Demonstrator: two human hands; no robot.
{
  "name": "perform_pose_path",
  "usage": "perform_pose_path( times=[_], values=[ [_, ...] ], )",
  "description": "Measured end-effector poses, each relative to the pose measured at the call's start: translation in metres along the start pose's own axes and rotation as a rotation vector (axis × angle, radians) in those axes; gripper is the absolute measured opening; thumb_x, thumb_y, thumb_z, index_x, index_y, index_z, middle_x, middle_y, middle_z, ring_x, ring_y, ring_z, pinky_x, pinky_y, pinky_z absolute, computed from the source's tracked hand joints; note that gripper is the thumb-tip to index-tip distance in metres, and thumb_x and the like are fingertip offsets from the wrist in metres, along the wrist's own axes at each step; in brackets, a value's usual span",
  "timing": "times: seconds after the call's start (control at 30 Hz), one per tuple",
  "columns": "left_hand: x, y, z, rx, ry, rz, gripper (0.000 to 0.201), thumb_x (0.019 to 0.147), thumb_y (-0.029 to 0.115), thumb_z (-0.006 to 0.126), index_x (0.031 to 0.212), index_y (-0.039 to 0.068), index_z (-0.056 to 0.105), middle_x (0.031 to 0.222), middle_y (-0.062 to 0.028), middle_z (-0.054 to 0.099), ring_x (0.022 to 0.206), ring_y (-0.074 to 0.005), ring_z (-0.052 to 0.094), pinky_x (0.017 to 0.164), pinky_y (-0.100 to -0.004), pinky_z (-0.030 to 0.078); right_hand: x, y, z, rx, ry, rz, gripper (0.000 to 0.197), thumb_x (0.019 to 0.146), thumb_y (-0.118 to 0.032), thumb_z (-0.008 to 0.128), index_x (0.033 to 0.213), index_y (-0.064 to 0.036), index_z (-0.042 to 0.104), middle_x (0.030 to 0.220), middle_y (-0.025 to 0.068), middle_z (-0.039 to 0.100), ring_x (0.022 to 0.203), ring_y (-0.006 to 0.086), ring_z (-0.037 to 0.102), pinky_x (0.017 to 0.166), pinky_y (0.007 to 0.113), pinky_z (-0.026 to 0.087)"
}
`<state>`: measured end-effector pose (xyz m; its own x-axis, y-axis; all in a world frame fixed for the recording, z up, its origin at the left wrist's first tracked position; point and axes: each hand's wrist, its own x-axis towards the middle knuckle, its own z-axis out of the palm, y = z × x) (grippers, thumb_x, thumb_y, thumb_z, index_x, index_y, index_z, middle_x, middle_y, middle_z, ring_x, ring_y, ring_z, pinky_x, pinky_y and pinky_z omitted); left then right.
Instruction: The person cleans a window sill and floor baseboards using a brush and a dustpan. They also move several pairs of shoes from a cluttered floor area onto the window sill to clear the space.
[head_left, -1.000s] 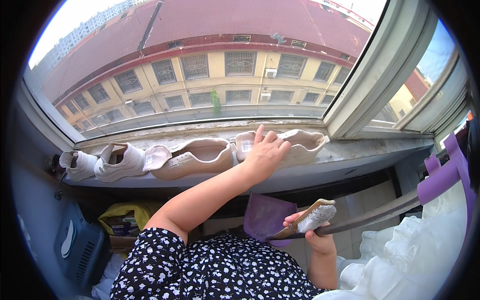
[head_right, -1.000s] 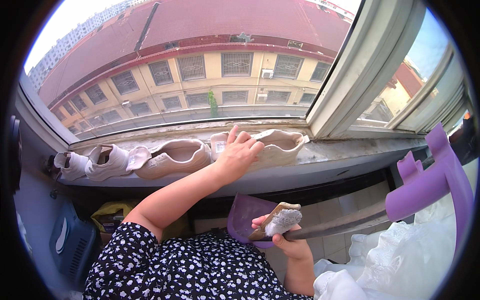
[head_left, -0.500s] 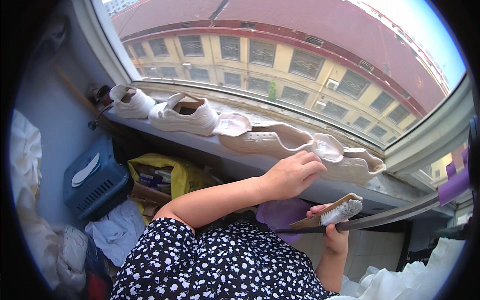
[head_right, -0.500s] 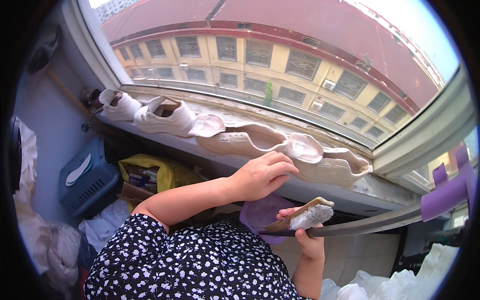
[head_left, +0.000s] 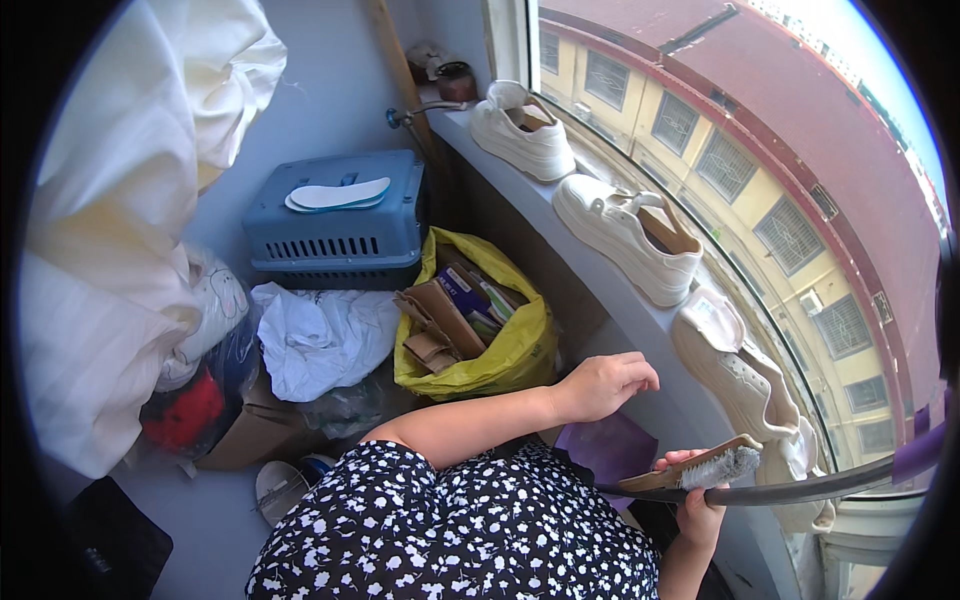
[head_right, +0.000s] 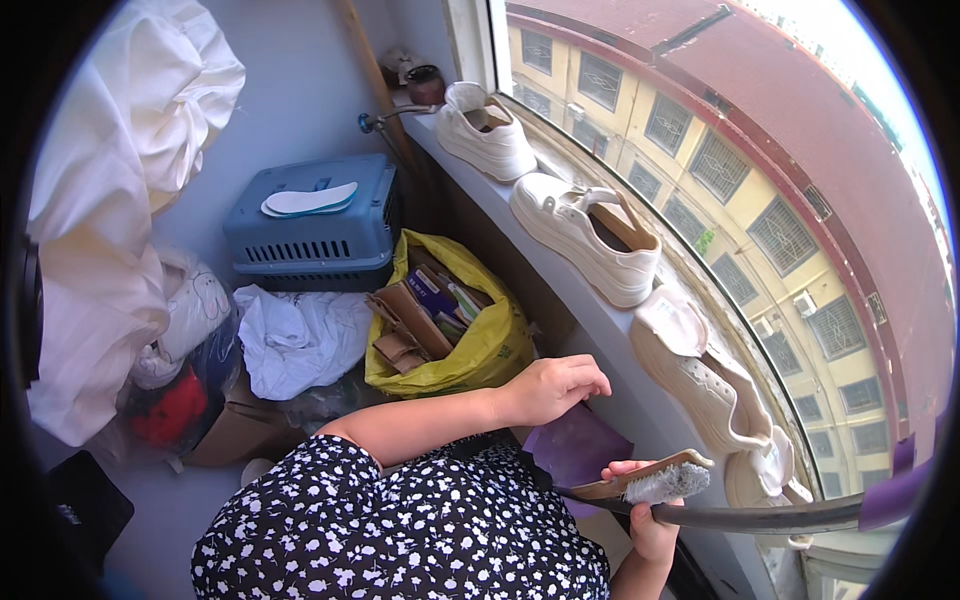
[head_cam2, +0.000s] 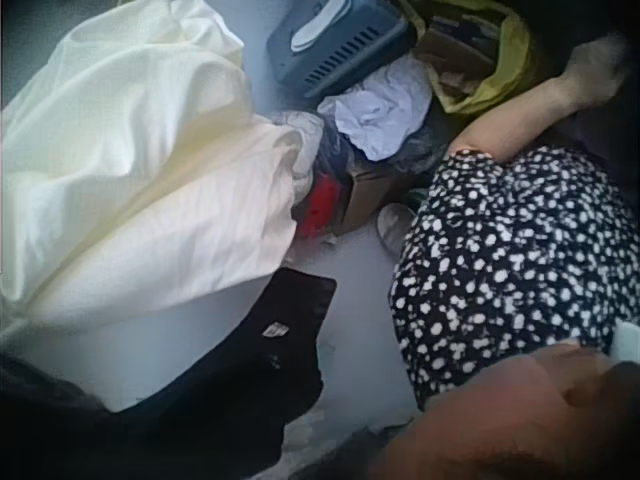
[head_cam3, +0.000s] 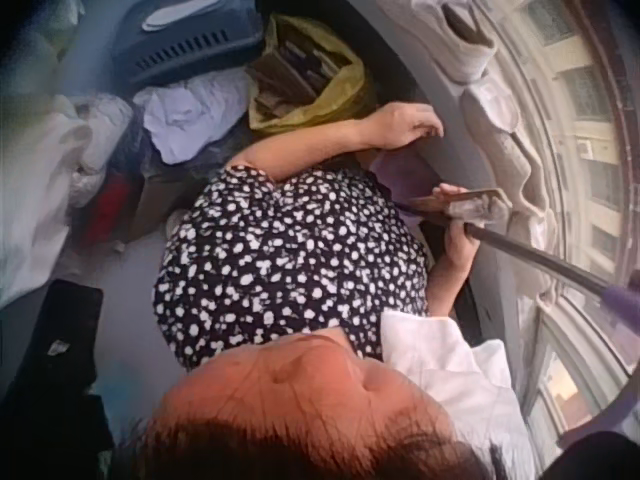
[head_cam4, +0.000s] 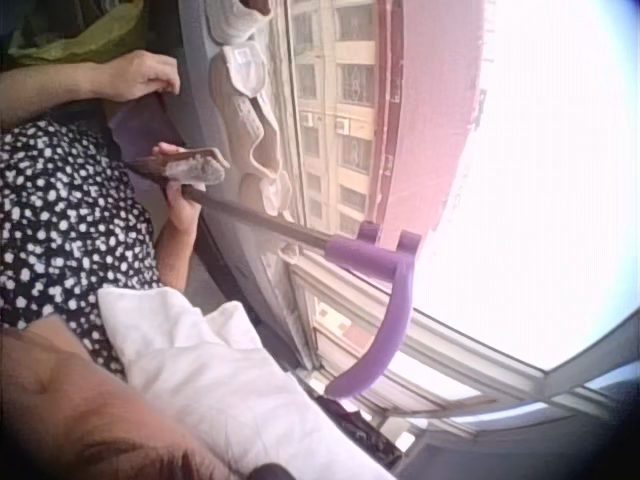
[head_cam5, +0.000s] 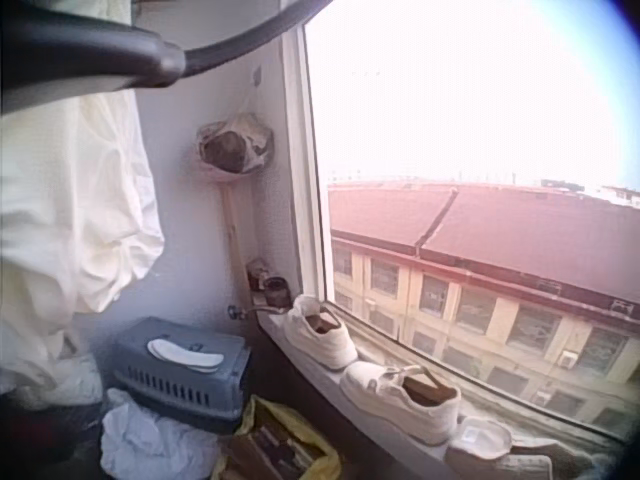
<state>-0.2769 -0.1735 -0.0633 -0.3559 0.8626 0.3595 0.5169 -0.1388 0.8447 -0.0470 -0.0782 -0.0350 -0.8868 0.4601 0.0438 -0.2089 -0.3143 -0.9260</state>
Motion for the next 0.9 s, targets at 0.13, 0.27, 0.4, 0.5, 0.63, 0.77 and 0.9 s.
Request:
perform_pose_path(
  times=[0.13, 0.27, 0.4, 0.5, 0.63, 0.77, 0.9],
  values=[
    [-0.009, -0.027, -0.055, 0.000, 0.206, -0.133, 0.009, 0.086, 0.001, 0.053, 0.092, 0.002, 0.060, 0.087, -0.0058, 0.059, 0.077, -0.0149, 0.059, 0.068, -0.0267, 0.048, 0.030, 0.005, 0.020, -0.003, -0.068, 0.021, 0.054, 0.080, -0.034, 0.069, 0.115, 0.0013, 0.048, 0.106, 0.0182, 0.058, 0.096, 0.0312, 0.058, 0.086, 0.047, 0.046],
    [-0.018, -0.084, -0.141, -0.268, 0.644, -0.403, 0.019, 0.084, 0.005, 0.056, 0.103, 0.003, 0.056, 0.089, -0.0116, 0.059, 0.078, -0.0221, 0.061, 0.072, -0.0303, 0.049, 0.056, 0.012, 0.039, 0.002, -0.132, 0.064, 0.053, 0.080, -0.034, 0.069, 0.114, 0.0020, 0.048, 0.106, 0.0185, 0.058, 0.096, 0.0309, 0.059, 0.086, 0.046, 0.046],
    [-0.036, -0.157, -0.252, 0.729, 0.972, -0.271, 0.043, 0.078, 0.003, 0.059, 0.119, 0.008, 0.047, 0.124, -0.0161, 0.042, 0.109, -0.0284, 0.048, 0.091, -0.0380, 0.041, 0.076, 0.019, 0.052, -0.008, -0.179, 0.078, 0.052, 0.081, -0.034, 0.069, 0.114, 0.0015, 0.048, 0.106, 0.0180, 0.058, 0.095, 0.0307, 0.058, 0.085, 0.046, 0.046],
    [-0.047, -0.158, -0.316, 1.294, 0.749, -0.554, 0.064, 0.073, 0.009, 0.062, 0.132, 0.012, 0.037, 0.137, -0.0135, 0.032, 0.128, -0.0320, 0.031, 0.105, -0.0473, 0.024, 0.090, 0.015, 0.060, 0.010, -0.184, 0.094, 0.054, 0.080, -0.033, 0.069, 0.113, 0.0048, 0.049, 0.107, 0.0197, 0.058, 0.097, 0.0307, 0.059, 0.087, 0.045, 0.046],
    [-0.061, -0.158, -0.378, 1.332, 0.246, -0.918, 0.068, 0.076, 0.018, 0.061, 0.138, 0.015, 0.034, 0.147, -0.0045, 0.028, 0.135, -0.0268, 0.024, 0.109, -0.0508, 0.018, 0.102, 0.012, 0.063, 0.046, -0.184, 0.108, 0.053, 0.081, -0.030, 0.068, 0.114, 0.0064, 0.049, 0.109, 0.0202, 0.058, 0.100, 0.0309, 0.058, 0.089, 0.045, 0.045],
    [-0.060, -0.153, -0.411, 1.211, -0.027, -0.827, 0.046, 0.085, 0.019, 0.055, 0.131, 0.016, 0.046, 0.135, -0.0056, 0.045, 0.126, -0.0244, 0.040, 0.104, -0.0430, 0.031, 0.101, 0.010, 0.058, 0.062, -0.152, 0.117, 0.052, 0.081, -0.027, 0.068, 0.116, 0.0064, 0.048, 0.110, 0.0199, 0.058, 0.103, 0.0306, 0.057, 0.090, 0.045, 0.045],
    [-0.031, -0.117, -0.392, 1.364, 0.177, -0.439, 0.028, 0.087, 0.015, 0.054, 0.114, 0.010, 0.058, 0.106, -0.0084, 0.063, 0.098, -0.0268, 0.059, 0.082, -0.0395, 0.047, 0.098, 0.006, 0.051, 0.071, -0.154, 0.105, 0.051, 0.082, -0.026, 0.067, 0.117, 0.0049, 0.047, 0.113, 0.0196, 0.056, 0.107, 0.0305, 0.055, 0.093, 0.046, 0.043]
  ],
)
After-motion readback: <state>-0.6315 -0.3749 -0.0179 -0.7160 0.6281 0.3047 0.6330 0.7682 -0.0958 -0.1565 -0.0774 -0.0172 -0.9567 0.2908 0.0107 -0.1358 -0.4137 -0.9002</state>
